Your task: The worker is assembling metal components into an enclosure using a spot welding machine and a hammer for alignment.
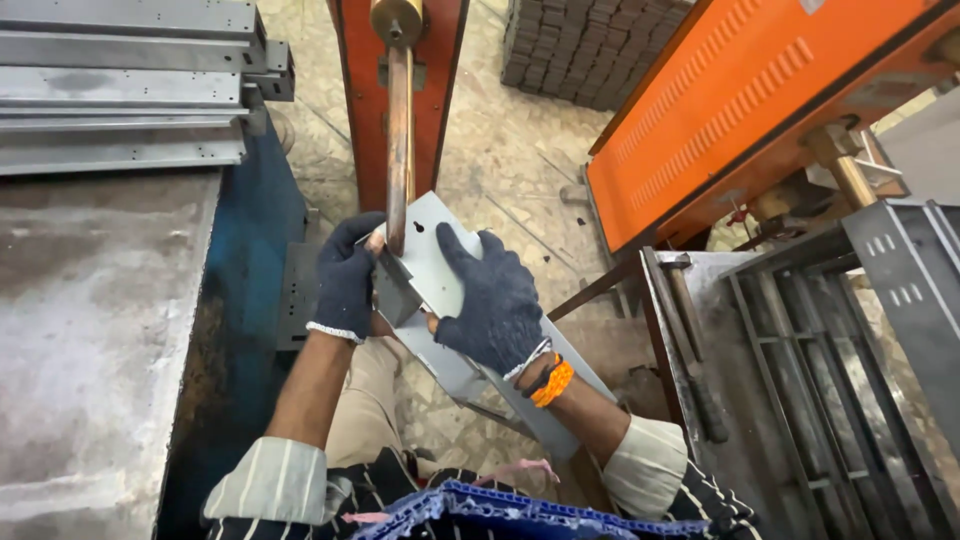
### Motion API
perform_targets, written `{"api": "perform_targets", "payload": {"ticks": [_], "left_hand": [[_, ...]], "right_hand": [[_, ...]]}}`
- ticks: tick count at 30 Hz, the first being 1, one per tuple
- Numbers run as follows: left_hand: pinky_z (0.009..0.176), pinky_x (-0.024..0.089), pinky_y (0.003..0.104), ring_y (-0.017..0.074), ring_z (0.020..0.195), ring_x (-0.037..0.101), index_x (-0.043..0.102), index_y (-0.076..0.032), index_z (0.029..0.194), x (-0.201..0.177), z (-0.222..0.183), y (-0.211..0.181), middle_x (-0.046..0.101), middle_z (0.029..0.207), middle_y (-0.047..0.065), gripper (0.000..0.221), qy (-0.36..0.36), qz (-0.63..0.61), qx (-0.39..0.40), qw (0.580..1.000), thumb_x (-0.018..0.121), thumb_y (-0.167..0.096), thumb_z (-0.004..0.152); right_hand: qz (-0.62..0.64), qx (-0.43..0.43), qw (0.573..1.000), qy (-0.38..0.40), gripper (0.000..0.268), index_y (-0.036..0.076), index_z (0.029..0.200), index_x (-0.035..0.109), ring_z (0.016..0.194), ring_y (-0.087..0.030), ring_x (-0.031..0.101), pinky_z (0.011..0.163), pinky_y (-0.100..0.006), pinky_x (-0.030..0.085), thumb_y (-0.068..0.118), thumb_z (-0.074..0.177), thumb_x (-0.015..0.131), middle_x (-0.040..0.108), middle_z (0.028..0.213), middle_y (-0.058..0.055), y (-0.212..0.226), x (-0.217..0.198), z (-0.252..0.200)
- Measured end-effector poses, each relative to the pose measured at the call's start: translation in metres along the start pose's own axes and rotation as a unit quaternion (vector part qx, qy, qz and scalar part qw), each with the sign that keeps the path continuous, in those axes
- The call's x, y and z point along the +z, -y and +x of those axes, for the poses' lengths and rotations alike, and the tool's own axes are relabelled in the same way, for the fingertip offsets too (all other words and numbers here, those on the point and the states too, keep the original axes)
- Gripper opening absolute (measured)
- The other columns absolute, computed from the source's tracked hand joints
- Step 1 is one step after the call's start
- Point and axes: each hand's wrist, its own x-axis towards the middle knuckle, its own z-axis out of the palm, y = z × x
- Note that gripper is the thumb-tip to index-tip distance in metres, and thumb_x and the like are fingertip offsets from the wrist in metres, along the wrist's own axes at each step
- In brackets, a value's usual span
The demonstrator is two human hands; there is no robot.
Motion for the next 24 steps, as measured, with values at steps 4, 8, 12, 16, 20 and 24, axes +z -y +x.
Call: {"api": "perform_targets", "payload": {"ticks": [4,8,12,16,20,24], "left_hand": [[0.091,0.052,0.028,0.0127,0.099,0.066,0.07,-0.002,0.12,-0.011,0.007,0.017,0.073,0.11,0.004,0.025,-0.02,-0.026,0.0,0.999,0.069,-0.005,0.095],[0.091,0.053,0.028,0.0125,0.099,0.066,0.07,-0.001,0.119,-0.01,0.006,0.016,0.073,0.11,0.005,0.024,-0.003,-0.014,0.011,1.0,0.069,-0.004,0.095],[0.089,0.051,0.028,0.0122,0.099,0.065,0.07,-0.002,0.119,-0.007,0.004,0.012,0.072,0.11,0.005,0.024,-0.013,0.0,0.002,1.0,0.069,-0.005,0.096],[0.091,0.051,0.028,0.0119,0.1,0.065,0.07,-0.002,0.119,-0.005,0.001,0.006,0.072,0.111,0.004,0.024,-0.013,-0.003,0.007,1.0,0.07,-0.005,0.095],[0.092,0.051,0.027,0.0116,0.103,0.064,0.069,-0.003,0.121,-0.006,0.001,0.014,0.072,0.112,0.003,0.025,0.004,-0.01,0.012,1.0,0.071,-0.01,0.097],[0.089,0.05,0.028,0.012,0.098,0.062,0.069,-0.004,0.127,-0.002,-0.004,0.017,0.071,0.11,0.003,0.03,-0.004,0.006,0.014,1.0,0.069,-0.014,0.1]], "right_hand": [[-0.003,-0.004,1.0,0.003,0.103,0.02,0.149,0.051,0.106,-0.048,0.061,0.09,-0.053,0.051,0.042,0.055,0.089,0.052,0.135,-0.035,0.002,0.001,0.003],[-0.009,0.004,1.0,0.01,0.105,0.021,0.15,0.05,0.107,-0.049,0.061,0.091,-0.053,0.051,0.042,0.055,0.089,0.051,0.136,-0.036,0.0,0.005,0.002],[0.006,0.0,1.0,-0.005,0.104,0.021,0.149,0.051,0.109,-0.049,0.061,0.093,-0.053,0.05,0.042,0.055,0.089,0.052,0.137,-0.036,-0.002,0.006,0.0],[0.003,-0.009,1.0,-0.008,0.103,0.02,0.149,0.05,0.109,-0.049,0.06,0.094,-0.053,0.05,0.043,0.056,0.09,0.051,0.137,-0.036,-0.002,0.005,0.001],[-0.002,0.015,1.0,0.023,0.106,0.021,0.15,0.049,0.11,-0.049,0.059,0.094,-0.053,0.049,0.041,0.054,0.089,0.05,0.138,-0.036,0.001,0.0,0.004],[0.003,-0.003,1.0,0.0,0.106,0.02,0.15,0.049,0.112,-0.05,0.059,0.094,-0.054,0.049,0.041,0.054,0.09,0.051,0.137,-0.036,-0.002,0.004,-0.001]]}}
